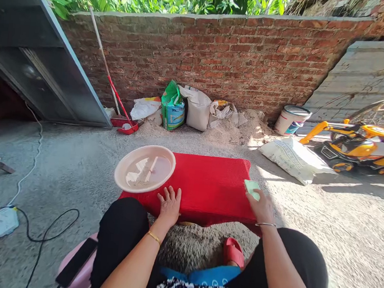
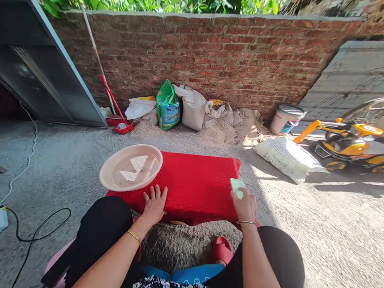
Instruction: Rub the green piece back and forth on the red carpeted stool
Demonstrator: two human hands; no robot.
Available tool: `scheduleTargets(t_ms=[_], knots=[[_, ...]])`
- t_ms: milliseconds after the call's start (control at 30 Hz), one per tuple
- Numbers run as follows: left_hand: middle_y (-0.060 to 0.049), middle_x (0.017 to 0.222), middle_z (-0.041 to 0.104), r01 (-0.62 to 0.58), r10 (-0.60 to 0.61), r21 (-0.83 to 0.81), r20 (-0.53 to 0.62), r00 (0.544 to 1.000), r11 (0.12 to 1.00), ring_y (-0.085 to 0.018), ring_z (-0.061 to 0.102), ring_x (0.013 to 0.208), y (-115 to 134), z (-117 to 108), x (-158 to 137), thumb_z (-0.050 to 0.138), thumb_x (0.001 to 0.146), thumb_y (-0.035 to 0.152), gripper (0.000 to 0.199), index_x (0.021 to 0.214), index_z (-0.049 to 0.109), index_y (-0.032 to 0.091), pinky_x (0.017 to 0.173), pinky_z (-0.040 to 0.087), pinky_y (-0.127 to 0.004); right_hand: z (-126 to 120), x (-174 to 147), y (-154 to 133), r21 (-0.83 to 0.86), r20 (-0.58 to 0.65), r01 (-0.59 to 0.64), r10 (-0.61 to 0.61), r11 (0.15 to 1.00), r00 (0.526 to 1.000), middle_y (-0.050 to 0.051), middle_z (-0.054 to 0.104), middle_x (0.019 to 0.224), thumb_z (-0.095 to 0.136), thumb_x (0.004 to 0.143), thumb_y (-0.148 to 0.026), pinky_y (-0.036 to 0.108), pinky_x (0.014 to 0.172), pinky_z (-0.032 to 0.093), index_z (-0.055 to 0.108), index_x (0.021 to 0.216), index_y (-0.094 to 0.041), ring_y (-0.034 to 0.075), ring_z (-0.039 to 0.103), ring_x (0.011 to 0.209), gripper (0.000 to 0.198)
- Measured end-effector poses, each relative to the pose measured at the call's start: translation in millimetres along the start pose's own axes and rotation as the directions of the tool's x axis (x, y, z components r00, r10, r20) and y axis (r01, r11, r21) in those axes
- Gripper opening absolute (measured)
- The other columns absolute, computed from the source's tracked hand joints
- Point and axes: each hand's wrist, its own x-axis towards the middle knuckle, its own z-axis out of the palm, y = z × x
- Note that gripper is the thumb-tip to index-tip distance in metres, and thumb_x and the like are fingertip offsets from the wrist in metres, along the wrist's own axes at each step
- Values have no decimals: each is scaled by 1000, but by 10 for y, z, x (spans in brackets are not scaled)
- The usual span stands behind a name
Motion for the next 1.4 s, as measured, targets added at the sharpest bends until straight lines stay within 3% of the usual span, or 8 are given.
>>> scheduleTargets(t_ms=[133,333,567,733,900,1100,1200,1400], knots=[[-28,151,21,8,-8,6,-18,1000,1000,-47,20,137,-1,9,-12,73,69,41,97,148,21,18,104,21,-66,393,-170,-484,129,56,284,-293,950,955,8,58,100,57,76,-34,32,83,44,61,119,-21,22,57,92,45],[-28,151,20,-8,8,7,-73,997,1000,-46,18,138,-29,84,-27,71,70,42,97,148,20,18,106,20,-66,748,-429,-837,21,119,650,-648,760,753,10,56,104,61,77,-30,32,87,41,62,118,-21,22,54,96,43],[-27,151,19,-8,8,9,-71,997,1000,-46,16,139,-24,84,-36,70,70,44,96,148,20,19,106,17,-65,317,-80,-337,-58,95,272,-265,961,959,12,56,106,57,81,-42,34,84,44,60,124,-23,24,58,96,47],[-29,150,21,-1,1,-4,-45,999,1000,-48,18,138,-1,20,-27,73,68,42,99,148,21,18,104,19,-67,-19,85,40,-93,42,-50,54,994,998,15,55,115,55,79,-51,42,86,43,58,126,-22,29,59,98,54],[-30,150,20,-6,5,-27,-46,999,1000,-48,18,137,-11,-2,-41,74,69,41,98,148,22,17,105,19,-67,149,-39,-200,16,-16,122,-122,992,992,12,56,110,58,79,-49,38,85,44,61,120,-21,27,58,98,50],[-28,151,19,-13,10,-25,-85,996,1000,-47,16,139,-44,112,-32,73,68,43,99,148,21,19,106,18,-66,689,-414,-774,87,42,657,-662,749,748,8,57,103,65,79,-36,30,83,45,64,110,-22,20,56,93,35],[-27,152,19,-2,0,-20,-94,996,1000,-46,15,139,-50,167,-8,74,67,43,100,148,21,19,106,17,-66,766,-484,-850,31,76,733,-733,680,676,9,56,107,65,79,-35,31,86,43,64,111,-23,21,54,94,34],[-27,152,18,-2,0,-19,-88,996,1000,-46,15,139,-50,188,2,74,66,43,101,148,21,19,107,16,-66,473,-176,-530,-46,96,376,-371,925,924,11,55,109,59,83,-43,32,81,44,62,118,-24,23,56,98,40]])
